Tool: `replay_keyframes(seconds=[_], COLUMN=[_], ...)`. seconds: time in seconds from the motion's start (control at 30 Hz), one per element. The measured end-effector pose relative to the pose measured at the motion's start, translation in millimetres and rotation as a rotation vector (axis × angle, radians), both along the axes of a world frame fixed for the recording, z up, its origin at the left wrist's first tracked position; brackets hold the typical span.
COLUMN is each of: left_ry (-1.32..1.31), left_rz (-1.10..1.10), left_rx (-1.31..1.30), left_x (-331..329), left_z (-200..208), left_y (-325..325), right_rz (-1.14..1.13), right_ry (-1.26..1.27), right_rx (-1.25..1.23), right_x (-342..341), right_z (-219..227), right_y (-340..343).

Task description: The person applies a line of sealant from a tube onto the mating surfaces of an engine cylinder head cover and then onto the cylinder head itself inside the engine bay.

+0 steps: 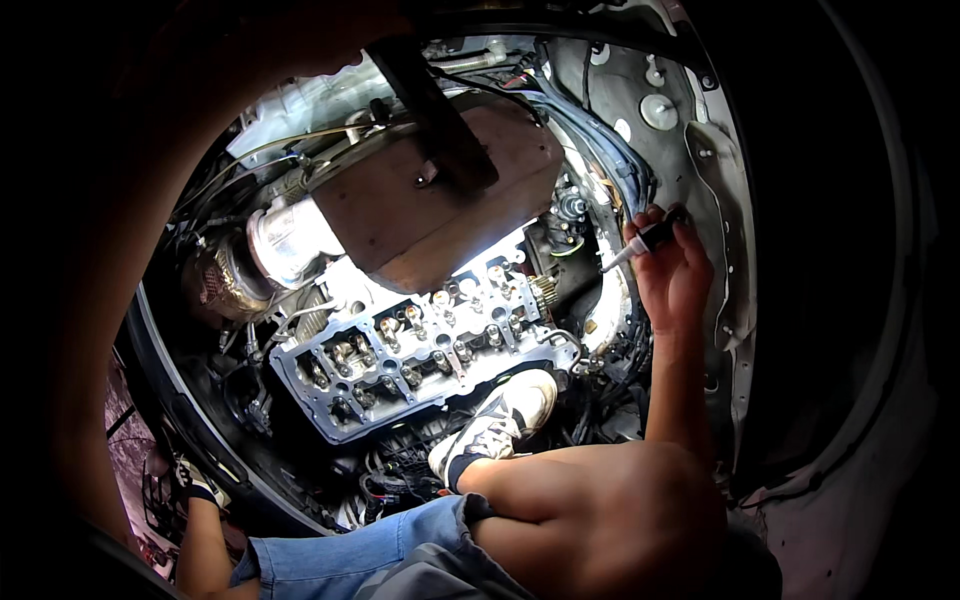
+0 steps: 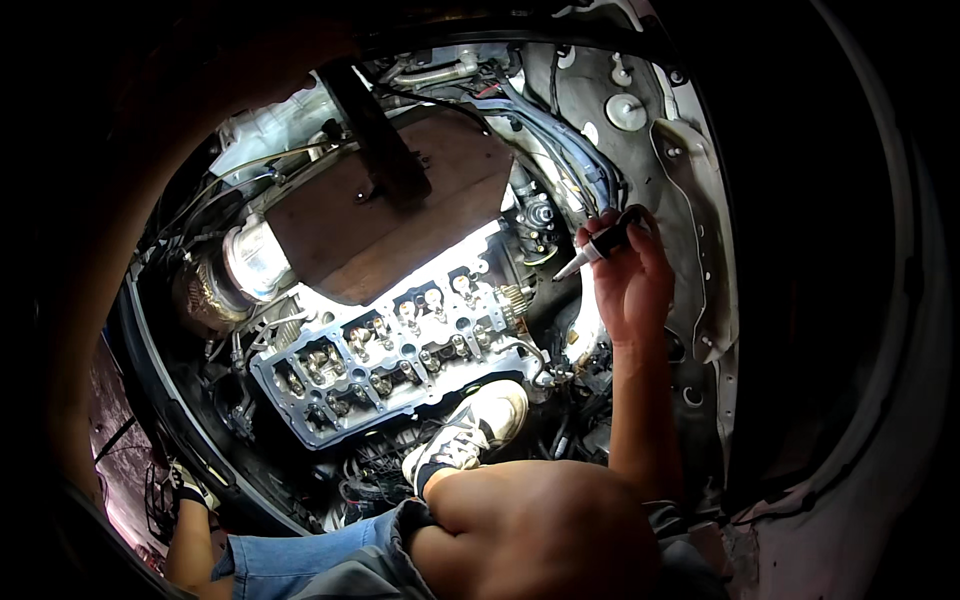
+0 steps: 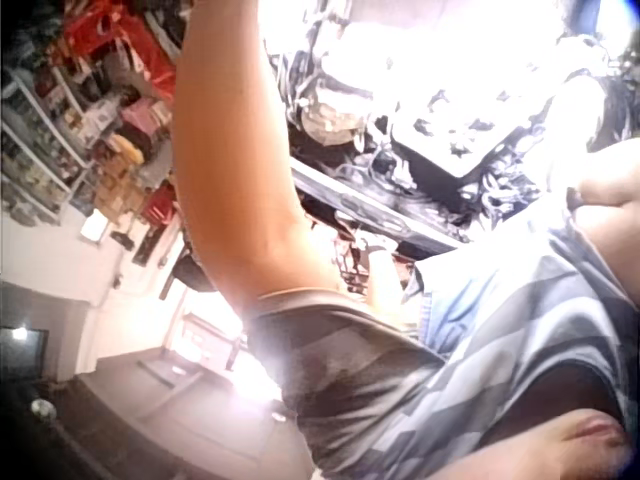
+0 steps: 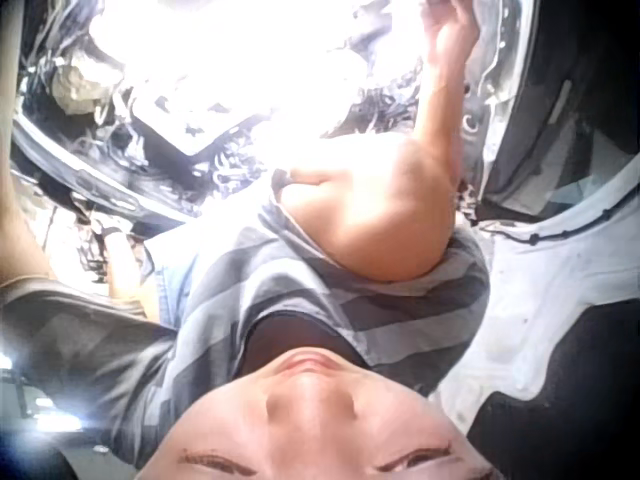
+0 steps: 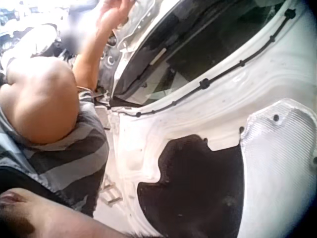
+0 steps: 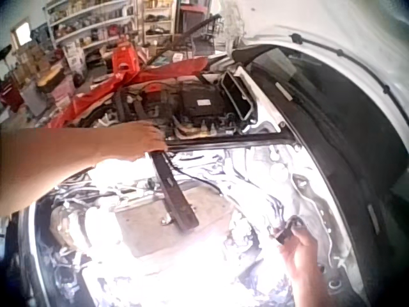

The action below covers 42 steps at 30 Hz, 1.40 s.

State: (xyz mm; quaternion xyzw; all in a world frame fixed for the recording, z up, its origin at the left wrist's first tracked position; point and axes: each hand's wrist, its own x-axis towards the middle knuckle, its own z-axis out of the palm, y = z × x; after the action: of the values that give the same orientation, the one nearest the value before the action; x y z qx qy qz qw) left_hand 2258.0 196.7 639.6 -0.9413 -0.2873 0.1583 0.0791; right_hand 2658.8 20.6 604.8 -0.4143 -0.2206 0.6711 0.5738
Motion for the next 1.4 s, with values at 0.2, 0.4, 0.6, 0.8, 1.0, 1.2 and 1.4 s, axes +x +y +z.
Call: replay_keyframes(seconds=[0.2, 0.4, 0.6, 0.8, 1.0, 1.2, 1.4], left_ry=[-0.149, -0.315, -0.549, -0.383, -0.291, -0.352, -0.350], left_rz=[0.155, 0.317, 0.276, 0.495, 0.421, 0.534, 0.589], left_rx=[-0.115, -0.232, -0.050, -0.100, -0.089, -0.249, -0.241], left_x=[1.7, -1.9, 22.6, 2.8, -52.1, -40.2, -26.6], left_z=[18.1, 37.0, 53.1, 89.6, 46.5, 37.8, 34.3], left_y=[-10.4, -22.1, -14.0, -5.0, 2.7, 1.0, -2.6], right_rz=[-0.020, -0.136, 0.021, 0.060, -0.003, 0.063, 0.126], right_ry=[0.310, 0.230, 0.227, 0.222, 0.160, 0.383, 0.370], right_rx=[-0.181, -0.308, -0.197, -0.229, -0.323, -0.336, -0.260], right_x=[-16.4, -36.0, -5.4, -7.7, -22.0, -25.1, -28.6], right_z=[0.4, -13.1, -25.1, -25.3, -36.9, -34.6, -39.4], right_y=[17.2, 29.4, 24.0, 6.0, 17.0, 17.3, 17.2])
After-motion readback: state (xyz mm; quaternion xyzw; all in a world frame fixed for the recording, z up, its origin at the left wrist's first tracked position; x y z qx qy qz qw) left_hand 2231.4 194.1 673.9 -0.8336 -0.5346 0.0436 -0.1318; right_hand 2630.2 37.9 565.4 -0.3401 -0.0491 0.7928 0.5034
